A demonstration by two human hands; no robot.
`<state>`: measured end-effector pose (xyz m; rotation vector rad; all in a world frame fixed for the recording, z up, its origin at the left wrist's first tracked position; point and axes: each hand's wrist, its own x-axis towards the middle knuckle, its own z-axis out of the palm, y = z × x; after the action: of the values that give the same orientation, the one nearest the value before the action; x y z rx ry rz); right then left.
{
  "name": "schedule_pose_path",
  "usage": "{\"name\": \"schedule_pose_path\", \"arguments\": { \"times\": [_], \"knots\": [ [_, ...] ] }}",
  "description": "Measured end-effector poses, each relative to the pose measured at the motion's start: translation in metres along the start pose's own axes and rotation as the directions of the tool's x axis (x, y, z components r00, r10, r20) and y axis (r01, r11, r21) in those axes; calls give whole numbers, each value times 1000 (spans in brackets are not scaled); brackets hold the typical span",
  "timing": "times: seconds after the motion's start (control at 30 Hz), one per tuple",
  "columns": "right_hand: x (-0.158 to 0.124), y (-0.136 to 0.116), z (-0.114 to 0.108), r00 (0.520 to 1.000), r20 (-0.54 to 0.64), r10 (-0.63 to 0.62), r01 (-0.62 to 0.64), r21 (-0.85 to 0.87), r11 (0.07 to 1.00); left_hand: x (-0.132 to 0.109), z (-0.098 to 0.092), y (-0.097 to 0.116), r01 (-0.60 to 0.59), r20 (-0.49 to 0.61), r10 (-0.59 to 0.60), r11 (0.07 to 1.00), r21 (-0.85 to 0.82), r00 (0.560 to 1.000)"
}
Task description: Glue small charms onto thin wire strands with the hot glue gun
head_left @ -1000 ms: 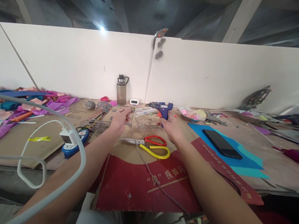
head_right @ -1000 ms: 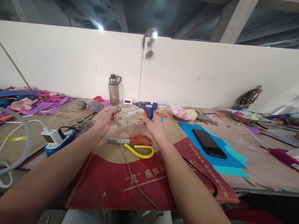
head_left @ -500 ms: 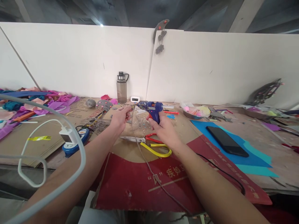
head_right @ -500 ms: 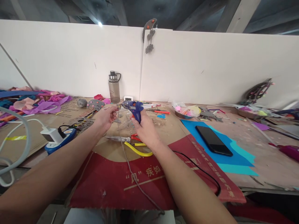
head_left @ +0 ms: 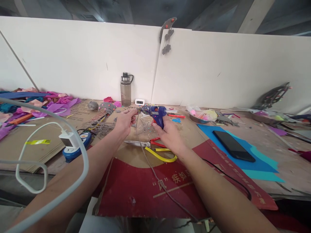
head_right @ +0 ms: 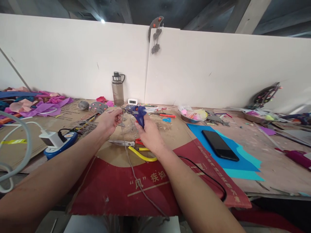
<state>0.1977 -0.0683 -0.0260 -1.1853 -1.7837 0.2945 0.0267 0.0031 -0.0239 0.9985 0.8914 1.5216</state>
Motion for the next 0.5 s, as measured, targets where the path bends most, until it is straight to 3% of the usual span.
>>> {"name": "schedule_pose_path", "arguments": {
  "times": [0.17, 0.5],
  "knots": [
    [0, 0, 0, 1000, 11, -17, 18, -24, 1000, 0, 0, -1, -43, 7, 43, 999, 26, 999],
    [-1, 2, 2, 998, -20, -61, 60, -62, 996, -3, 2, 3, -13, -46, 13, 1000, 17, 999]
  ]
}}
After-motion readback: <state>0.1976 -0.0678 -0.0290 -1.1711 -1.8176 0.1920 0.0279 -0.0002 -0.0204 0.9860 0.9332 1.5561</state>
